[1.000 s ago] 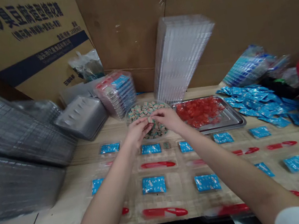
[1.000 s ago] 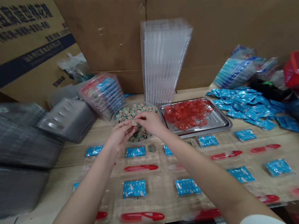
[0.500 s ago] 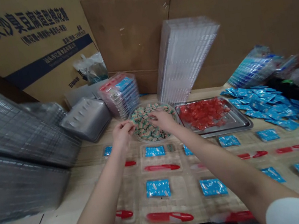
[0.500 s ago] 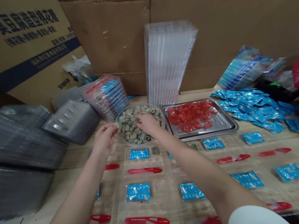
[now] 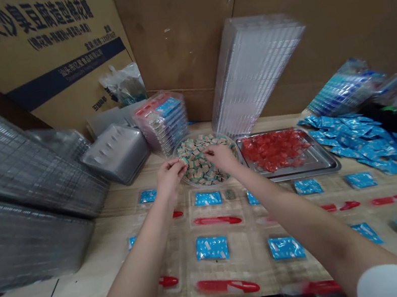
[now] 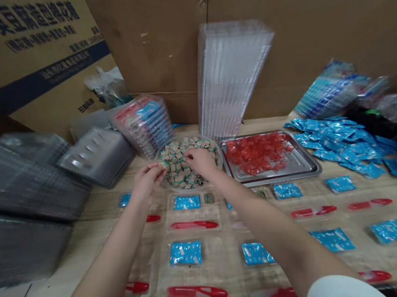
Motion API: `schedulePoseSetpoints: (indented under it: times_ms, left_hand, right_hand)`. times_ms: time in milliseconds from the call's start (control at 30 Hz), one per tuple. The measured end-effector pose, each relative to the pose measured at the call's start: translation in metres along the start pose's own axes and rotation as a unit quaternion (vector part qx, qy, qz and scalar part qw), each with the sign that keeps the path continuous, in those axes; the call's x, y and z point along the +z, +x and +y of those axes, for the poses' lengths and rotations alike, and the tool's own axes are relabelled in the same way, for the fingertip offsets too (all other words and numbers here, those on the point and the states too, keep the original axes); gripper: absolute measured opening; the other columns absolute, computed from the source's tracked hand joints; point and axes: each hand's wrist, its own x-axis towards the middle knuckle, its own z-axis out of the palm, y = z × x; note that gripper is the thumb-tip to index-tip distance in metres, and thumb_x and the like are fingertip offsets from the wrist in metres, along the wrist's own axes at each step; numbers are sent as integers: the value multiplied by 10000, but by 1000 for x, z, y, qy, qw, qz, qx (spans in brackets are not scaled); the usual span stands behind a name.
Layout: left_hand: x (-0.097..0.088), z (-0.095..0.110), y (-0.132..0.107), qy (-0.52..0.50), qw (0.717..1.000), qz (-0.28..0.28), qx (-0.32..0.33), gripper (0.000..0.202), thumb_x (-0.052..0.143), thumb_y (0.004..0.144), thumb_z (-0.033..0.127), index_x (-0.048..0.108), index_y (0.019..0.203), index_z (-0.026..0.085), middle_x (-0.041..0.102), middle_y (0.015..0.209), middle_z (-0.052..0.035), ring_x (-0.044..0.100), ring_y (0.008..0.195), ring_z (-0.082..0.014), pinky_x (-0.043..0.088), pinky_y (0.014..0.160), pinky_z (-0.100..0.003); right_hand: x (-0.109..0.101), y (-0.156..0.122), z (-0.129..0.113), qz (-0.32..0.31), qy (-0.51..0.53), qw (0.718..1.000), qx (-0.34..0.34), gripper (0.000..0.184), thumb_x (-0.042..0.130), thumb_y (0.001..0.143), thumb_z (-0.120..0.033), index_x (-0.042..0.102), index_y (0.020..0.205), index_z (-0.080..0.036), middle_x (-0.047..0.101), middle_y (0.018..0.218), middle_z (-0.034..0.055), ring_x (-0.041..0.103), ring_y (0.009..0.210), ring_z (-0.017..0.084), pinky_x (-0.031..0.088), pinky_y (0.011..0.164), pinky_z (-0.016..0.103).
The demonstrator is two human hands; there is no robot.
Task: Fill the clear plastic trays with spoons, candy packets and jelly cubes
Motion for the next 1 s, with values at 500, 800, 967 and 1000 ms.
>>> schedulePoseSetpoints:
  times_ms: [500, 800, 967, 1000]
  left_hand:
    - [33, -13, -29, -51, 993, -76, -75, 162, 666, 668, 64, 607, 791, 152, 656, 706, 5, 623, 645, -73, 508, 746, -224]
    - [40, -14, -42, -71, 993, -83, -48, 169, 677, 679, 69, 593, 796, 157, 665, 760, 6, 625, 692, -62, 503, 797, -230]
    - [43, -20, -45, -56, 994, -88, -19, 191, 712, 647, 97, 595, 786, 154, 631, 719, 27, 611, 680, -64, 498, 806, -256]
    - [44, -22, -46, -51, 994, -94, -14, 199, 720, 637, 104, 598, 786, 153, 624, 703, 30, 610, 678, -68, 499, 803, -262]
  right_hand:
    - [-22, -38, -31, 19, 252, 966, 50, 28, 617, 676, -188, 641, 690, -190, 606, 601, -27, 548, 571, 120, 456, 595, 265]
    - [-29, -54, -27, 94, 250, 963, 46, 74, 558, 698, -219, 620, 722, -187, 636, 702, -2, 588, 649, 148, 474, 611, 271]
    - [-36, -63, -27, 35, 347, 930, 114, 55, 588, 673, -203, 597, 717, -172, 617, 701, 1, 570, 617, 127, 455, 489, 220]
    - [-36, -64, -27, 33, 335, 935, 109, 76, 605, 663, -204, 595, 731, -172, 613, 706, 0, 568, 617, 126, 456, 480, 217]
